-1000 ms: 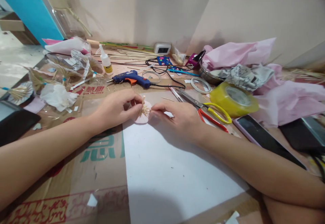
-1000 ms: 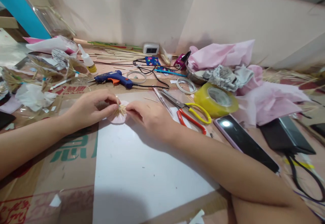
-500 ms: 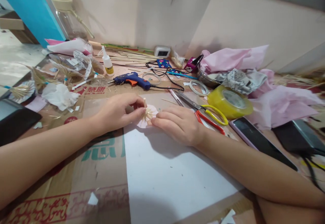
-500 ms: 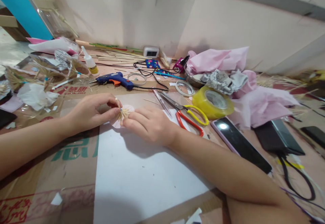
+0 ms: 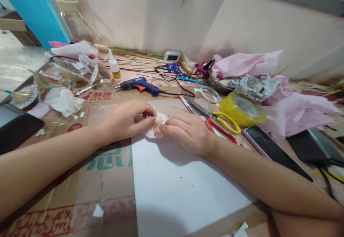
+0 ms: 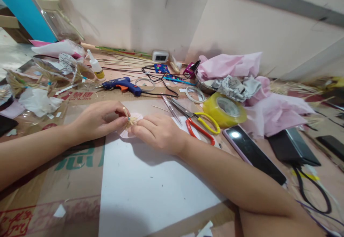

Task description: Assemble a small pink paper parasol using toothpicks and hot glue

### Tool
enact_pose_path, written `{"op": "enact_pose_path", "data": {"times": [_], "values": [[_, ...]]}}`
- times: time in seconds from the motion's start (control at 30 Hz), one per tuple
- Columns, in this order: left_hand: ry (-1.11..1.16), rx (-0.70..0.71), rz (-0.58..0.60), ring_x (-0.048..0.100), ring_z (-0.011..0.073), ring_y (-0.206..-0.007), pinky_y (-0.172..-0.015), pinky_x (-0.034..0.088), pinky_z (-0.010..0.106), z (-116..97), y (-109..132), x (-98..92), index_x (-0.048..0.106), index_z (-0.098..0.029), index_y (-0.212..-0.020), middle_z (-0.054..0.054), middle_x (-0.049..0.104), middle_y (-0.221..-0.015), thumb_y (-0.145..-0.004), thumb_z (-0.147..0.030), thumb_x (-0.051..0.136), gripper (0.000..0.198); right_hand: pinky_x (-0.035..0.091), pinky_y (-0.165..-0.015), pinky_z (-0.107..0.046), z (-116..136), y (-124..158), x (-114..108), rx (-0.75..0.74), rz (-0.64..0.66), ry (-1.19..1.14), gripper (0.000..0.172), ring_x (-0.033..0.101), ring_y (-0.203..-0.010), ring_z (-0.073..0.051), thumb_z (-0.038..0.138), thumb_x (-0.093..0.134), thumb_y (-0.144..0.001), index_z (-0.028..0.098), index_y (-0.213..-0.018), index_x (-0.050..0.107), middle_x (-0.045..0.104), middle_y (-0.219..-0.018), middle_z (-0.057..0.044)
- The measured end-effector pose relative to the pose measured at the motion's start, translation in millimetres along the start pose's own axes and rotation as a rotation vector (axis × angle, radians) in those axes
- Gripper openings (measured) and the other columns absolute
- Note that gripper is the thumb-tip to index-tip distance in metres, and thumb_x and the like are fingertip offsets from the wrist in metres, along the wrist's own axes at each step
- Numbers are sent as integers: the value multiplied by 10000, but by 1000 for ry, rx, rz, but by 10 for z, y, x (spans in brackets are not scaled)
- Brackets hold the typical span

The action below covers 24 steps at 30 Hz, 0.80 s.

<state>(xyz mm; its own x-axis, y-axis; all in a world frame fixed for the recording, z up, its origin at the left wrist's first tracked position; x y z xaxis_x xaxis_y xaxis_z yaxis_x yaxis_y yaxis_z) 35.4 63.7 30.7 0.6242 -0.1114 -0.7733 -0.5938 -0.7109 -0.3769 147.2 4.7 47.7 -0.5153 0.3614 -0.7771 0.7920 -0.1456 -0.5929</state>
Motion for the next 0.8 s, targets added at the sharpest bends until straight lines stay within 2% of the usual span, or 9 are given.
{"op": "enact_pose_path", "data": {"times": [0.2, 0.8], "values": [[-2, -5, -1, 634, 141, -770, -705, 446, 239, 8, -1, -2, 636, -184, -878, 4, 697, -835, -882, -321, 484, 205, 439, -616, -256, 2, 11, 2, -1, -12, -25, 97, 572, -666, -144, 143, 498, -932, 136, -905, 591, 678, -756, -57], [-40, 49, -6, 624, 140, -771, -712, 439, 237, -5, 11, 16, 637, -165, -882, 11, 687, -832, -895, -288, 490, 192, 385, -568, -265, 35, -11, 37, -29, 22, 17, 153, 548, -642, -146, 142, 481, -940, 132, -861, 613, 682, -718, -34]]}}
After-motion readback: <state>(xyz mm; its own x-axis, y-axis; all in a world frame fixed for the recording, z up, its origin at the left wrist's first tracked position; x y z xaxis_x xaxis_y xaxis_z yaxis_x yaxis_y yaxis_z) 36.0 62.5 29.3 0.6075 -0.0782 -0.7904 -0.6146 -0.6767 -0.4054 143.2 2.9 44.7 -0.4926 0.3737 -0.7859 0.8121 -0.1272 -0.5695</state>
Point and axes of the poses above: each hand's wrist, its own y-axis away from the middle knuckle, its own x-axis out of the palm, z = x × y, the point moved 8 cm from there along -y, towards the middle knuckle
